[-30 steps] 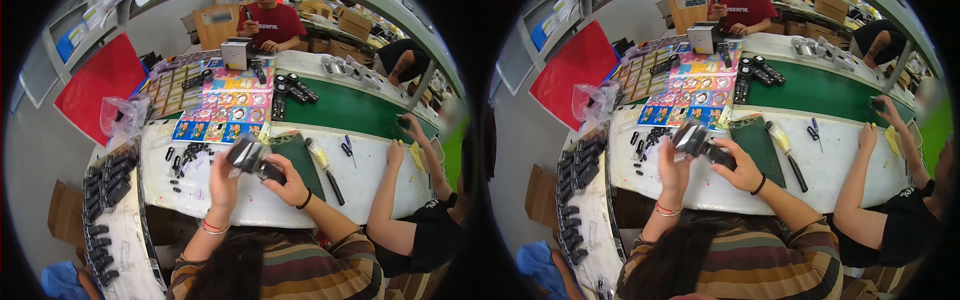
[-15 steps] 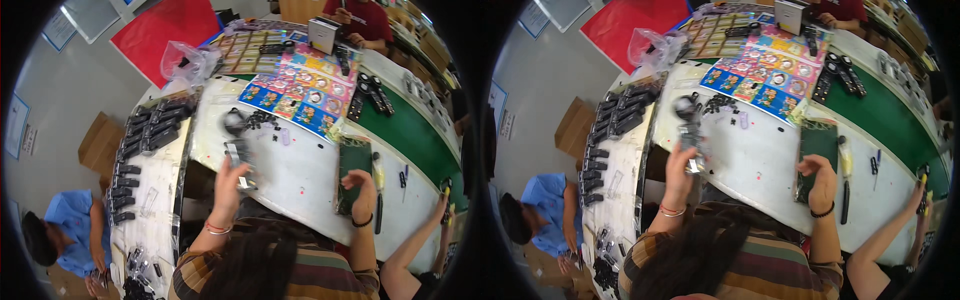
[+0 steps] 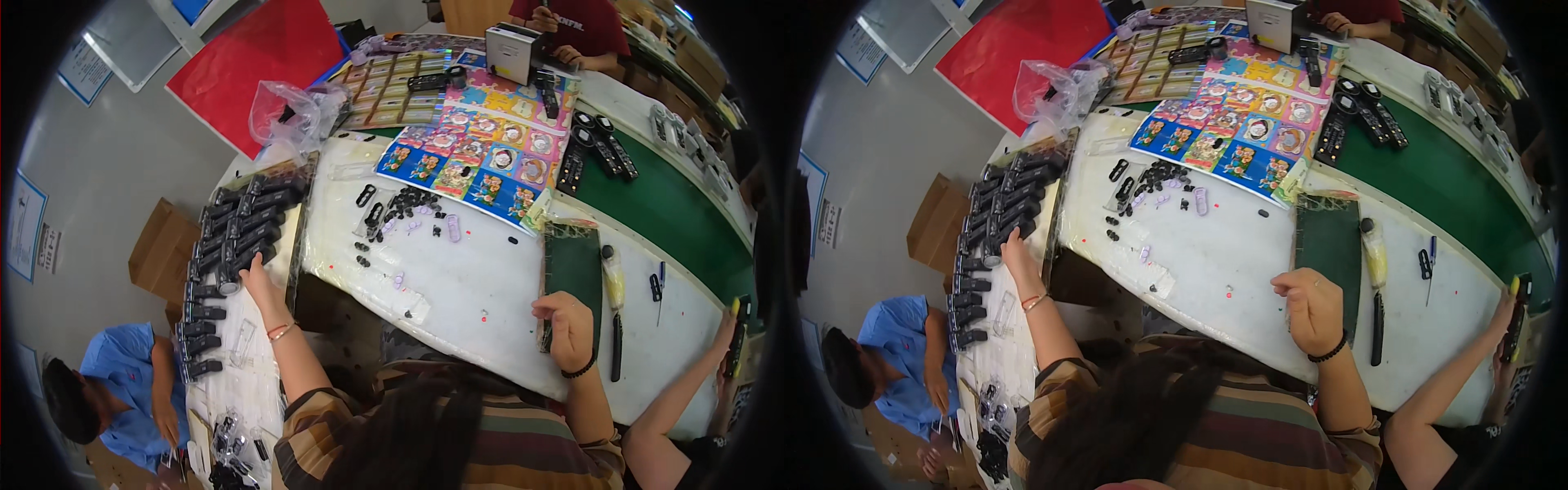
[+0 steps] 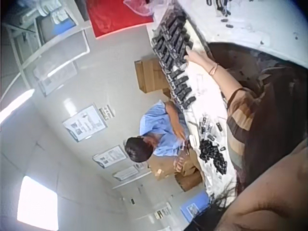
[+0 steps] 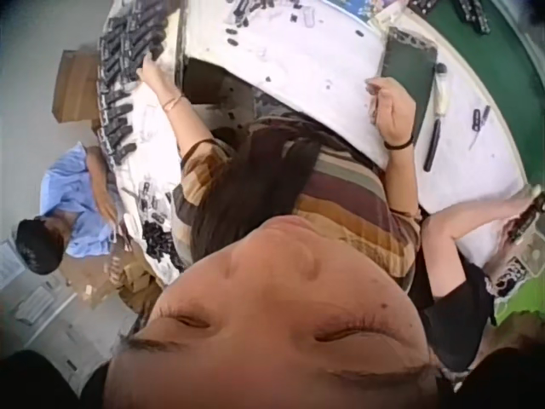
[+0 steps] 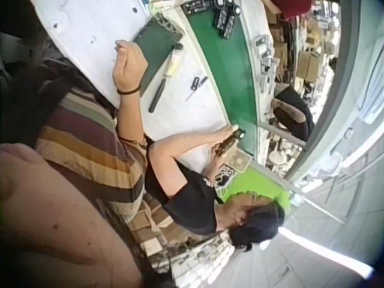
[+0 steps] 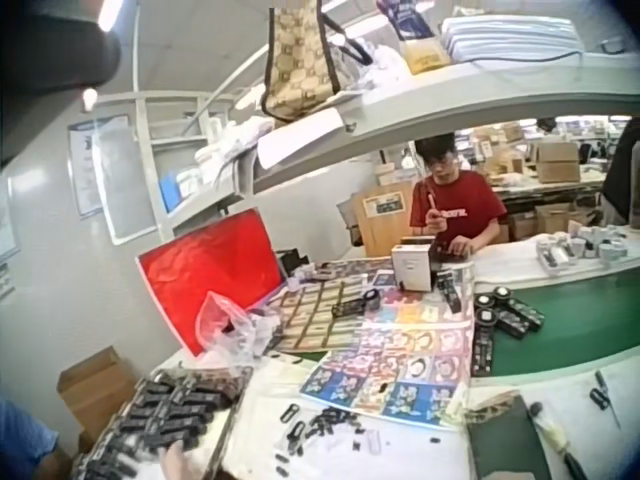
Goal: The person assembles handheld electronic devices by fitting plastic housings, circuit boards, buttons, and light components together, tapping parts into place with a mallet.
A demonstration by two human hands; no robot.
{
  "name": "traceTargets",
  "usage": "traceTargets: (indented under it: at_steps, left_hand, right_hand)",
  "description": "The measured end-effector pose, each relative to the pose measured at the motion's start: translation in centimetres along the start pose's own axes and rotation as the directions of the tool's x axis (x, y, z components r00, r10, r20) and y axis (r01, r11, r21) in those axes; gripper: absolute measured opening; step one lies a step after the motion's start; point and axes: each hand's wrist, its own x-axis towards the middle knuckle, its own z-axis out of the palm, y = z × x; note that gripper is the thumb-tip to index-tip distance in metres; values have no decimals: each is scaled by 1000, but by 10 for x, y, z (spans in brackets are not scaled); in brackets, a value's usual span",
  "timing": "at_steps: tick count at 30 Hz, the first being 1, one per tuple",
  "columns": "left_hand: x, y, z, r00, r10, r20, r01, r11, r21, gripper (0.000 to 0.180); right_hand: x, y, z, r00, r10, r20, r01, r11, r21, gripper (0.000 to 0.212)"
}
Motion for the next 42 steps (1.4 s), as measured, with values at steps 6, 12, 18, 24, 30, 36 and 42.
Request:
traceTargets:
  at_steps: [6,12,18,24,30,36,42]
  left_hand:
    - [-122,8,98,643,375,668,-674,692,260,53]
    - [-145,30,143,594,193,781,-735,526,429,50]
    - [-165,47,138,585,138,800,-499,838,221,49]
    - [-298,92,144,-134,252,958,-487,825,-286,50]
    - [-342,80,158,-355,308,883,-375,818,-436,51]
    - [-256,61,175,-17,287,958,-676,703,-222,27]
    - [-179,43,205,138,201,970,-802,597,-10,18]
  right_hand:
    - [2,7,0,998,32,52,-27,994,-102,13]
    - [6,10,6,992,24,127,-3,987,-158,8]
    - [10,-7,-13,994,75,-75,-89,976,-200,10]
    - [14,-8,-41,990,-3,140,55,925,-375,73]
    - [-14,12,-52,954,153,258,-11,878,-478,62]
    - [-30,24,-61,963,187,192,-68,864,-499,52]
    - [-27,24,-61,974,181,138,-102,887,-450,52]
